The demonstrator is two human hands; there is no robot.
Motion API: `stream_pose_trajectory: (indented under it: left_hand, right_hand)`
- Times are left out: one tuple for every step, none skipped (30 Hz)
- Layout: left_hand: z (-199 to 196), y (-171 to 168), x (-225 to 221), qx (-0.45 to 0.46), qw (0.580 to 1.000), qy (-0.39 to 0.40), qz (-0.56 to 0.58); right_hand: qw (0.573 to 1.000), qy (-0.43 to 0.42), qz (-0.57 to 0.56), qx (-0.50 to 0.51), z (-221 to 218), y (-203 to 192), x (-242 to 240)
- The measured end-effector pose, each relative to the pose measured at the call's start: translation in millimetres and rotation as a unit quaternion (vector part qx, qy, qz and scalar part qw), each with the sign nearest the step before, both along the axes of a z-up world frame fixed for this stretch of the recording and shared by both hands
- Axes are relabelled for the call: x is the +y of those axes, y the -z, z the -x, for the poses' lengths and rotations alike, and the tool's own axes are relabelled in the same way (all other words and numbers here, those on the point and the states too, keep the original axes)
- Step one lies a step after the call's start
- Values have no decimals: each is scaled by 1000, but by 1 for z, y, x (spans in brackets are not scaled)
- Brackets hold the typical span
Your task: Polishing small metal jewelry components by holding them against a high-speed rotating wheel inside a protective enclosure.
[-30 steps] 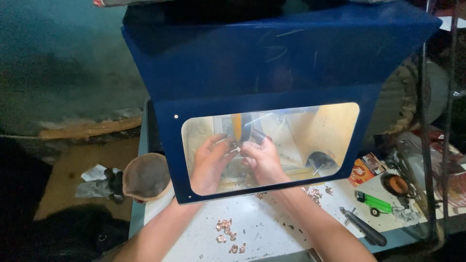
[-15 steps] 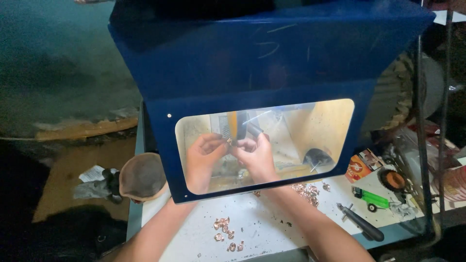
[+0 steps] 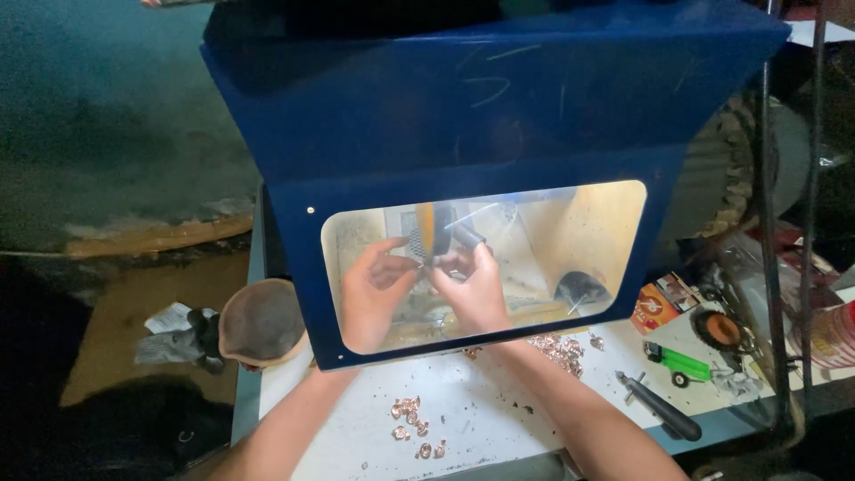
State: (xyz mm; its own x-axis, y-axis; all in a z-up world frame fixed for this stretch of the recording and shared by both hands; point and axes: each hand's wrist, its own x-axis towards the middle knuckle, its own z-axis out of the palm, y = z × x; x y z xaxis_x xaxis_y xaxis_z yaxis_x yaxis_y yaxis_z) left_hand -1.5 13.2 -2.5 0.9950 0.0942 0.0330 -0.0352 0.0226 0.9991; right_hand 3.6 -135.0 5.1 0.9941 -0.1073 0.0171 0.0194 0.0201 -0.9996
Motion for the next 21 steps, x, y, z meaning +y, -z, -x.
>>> stream_pose_trajectory:
  left_hand:
    - [2, -1, 0, 0, 1000, 0, 0]
    - [3, -2, -1, -9, 1000, 1, -18]
    - [4, -4, -1, -18, 999, 2, -36]
    - [5, -3, -2, -18, 999, 3, -35]
    - [6, -3, -2, -22, 999, 3, -38]
    - [7, -3, -3, -27, 999, 4, -41]
    - [7, -1, -4, -27, 999, 4, -41]
    - [6, 0, -4, -38, 999, 7, -30]
    - [6, 2, -5, -49, 999, 10, -20]
    - [5, 3, -5, -49, 999, 11, -20]
    - [5, 5, -6, -52, 998, 14, -24]
    - [5, 7, -6, -54, 998, 16, -27]
    - [6, 6, -7, -54, 998, 17, -28]
    - [7, 4, -7, -59, 998, 14, -28]
    - [8, 2, -7, -63, 998, 11, -29]
    - [8, 3, -7, -64, 997, 12, -30]
    - [7, 3, -7, -59, 998, 7, -33]
    - [7, 4, -7, -54, 998, 3, -37]
    - [6, 5, -7, -55, 998, 3, -38]
    - [5, 5, -7, -47, 998, 2, -30]
    - [4, 6, -7, -39, 999, 0, -21]
  right_hand:
    - [1000, 0, 0, 0, 0, 2, -1]
    - [1000, -2, 5, -8, -1, 5, -1]
    - [1000, -4, 9, -15, -1, 7, -2]
    - [1000, -4, 9, -15, -2, 8, -3]
    - [1000, -6, 12, -3, -2, 10, -3]
    - [1000, -9, 14, 9, -2, 10, -4]
    - [1000, -8, 14, 9, -2, 11, -5]
    - [1000, -6, 7, 6, -3, 11, -6]
    - [1000, -4, 0, 4, -3, 11, -7]
    - [1000, -3, 0, 3, -4, 12, -7]
    - [1000, -5, -1, 3, -4, 13, -7]
    - [1000, -7, -1, 4, -4, 14, -7]
    - [1000, -7, -1, 4, -5, 16, -7]
    - [1000, -8, -6, 0, -6, 18, -7]
    - [1000, -9, -11, -3, -8, 19, -7]
    - [1000, -9, -11, -3, -7, 17, -6]
    - [1000, -6, 0, -3, -6, 15, -5]
    - [1000, -4, 11, -2, -5, 12, -5]
    - [1000, -3, 11, -3, -3, 11, -5]
    - [1000, 0, 13, 1, -2, 9, -4]
    - [1000, 3, 16, 5, -1, 8, -4]
